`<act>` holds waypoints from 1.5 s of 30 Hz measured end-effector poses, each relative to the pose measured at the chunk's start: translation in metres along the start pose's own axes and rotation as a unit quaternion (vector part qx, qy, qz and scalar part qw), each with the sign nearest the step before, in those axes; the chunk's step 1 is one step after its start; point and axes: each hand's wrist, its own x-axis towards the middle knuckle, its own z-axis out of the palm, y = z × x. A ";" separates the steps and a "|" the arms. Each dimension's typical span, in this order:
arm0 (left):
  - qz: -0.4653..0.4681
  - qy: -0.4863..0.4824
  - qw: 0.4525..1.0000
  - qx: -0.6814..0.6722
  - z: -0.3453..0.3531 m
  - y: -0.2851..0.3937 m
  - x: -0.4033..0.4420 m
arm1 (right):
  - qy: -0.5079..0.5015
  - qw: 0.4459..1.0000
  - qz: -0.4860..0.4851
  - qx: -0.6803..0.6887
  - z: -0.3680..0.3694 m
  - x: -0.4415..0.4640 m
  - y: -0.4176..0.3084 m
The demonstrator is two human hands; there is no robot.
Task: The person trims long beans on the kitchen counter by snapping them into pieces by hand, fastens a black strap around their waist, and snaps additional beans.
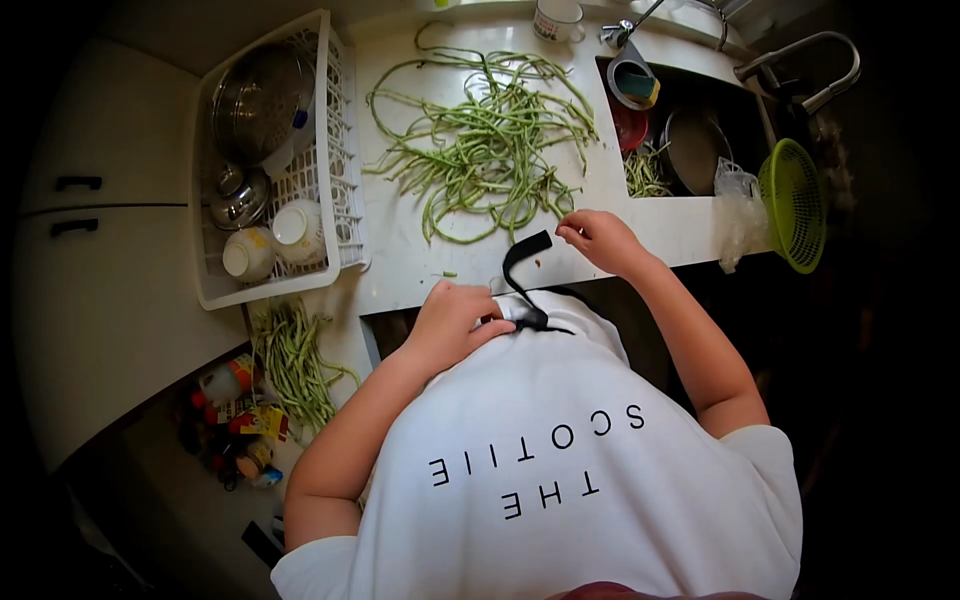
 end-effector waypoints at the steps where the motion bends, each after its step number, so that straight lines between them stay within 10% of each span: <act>1: -0.066 -0.040 0.989 -0.128 -0.008 -0.003 0.002 | 0.003 1.000 -0.003 0.009 -0.001 0.001 0.001; 10: 0.012 -0.023 0.929 -0.368 0.004 0.000 -0.015 | 0.080 0.995 -0.034 0.054 0.025 0.047 0.005; 13: -0.057 0.144 0.935 -0.318 0.006 -0.006 -0.003 | 0.138 0.978 -0.144 -0.056 0.043 0.081 -0.004; 18: -0.115 0.098 0.906 -0.396 0.022 -0.043 0.010 | 0.122 0.960 -0.202 -0.148 0.074 0.117 -0.021; 22: -0.200 0.247 0.835 -0.449 0.011 -0.075 0.021 | 0.058 0.927 -0.253 -0.273 0.070 0.128 -0.039; 24: -0.196 0.314 0.801 -0.470 -0.003 -0.079 0.024 | 0.049 0.968 -0.161 0.188 0.042 0.112 -0.060; 29: -0.113 0.314 0.709 -0.622 -0.051 -0.039 0.074 | 0.087 0.911 -0.380 0.133 -0.003 0.082 -0.107; 34: 0.127 0.286 0.604 -0.733 -0.084 -0.039 0.092 | 0.145 0.925 -0.324 0.139 -0.027 0.066 -0.099; 45: 0.022 0.449 0.752 -0.481 -0.127 -0.027 0.062 | 0.012 0.935 -0.061 0.350 -0.041 0.052 -0.036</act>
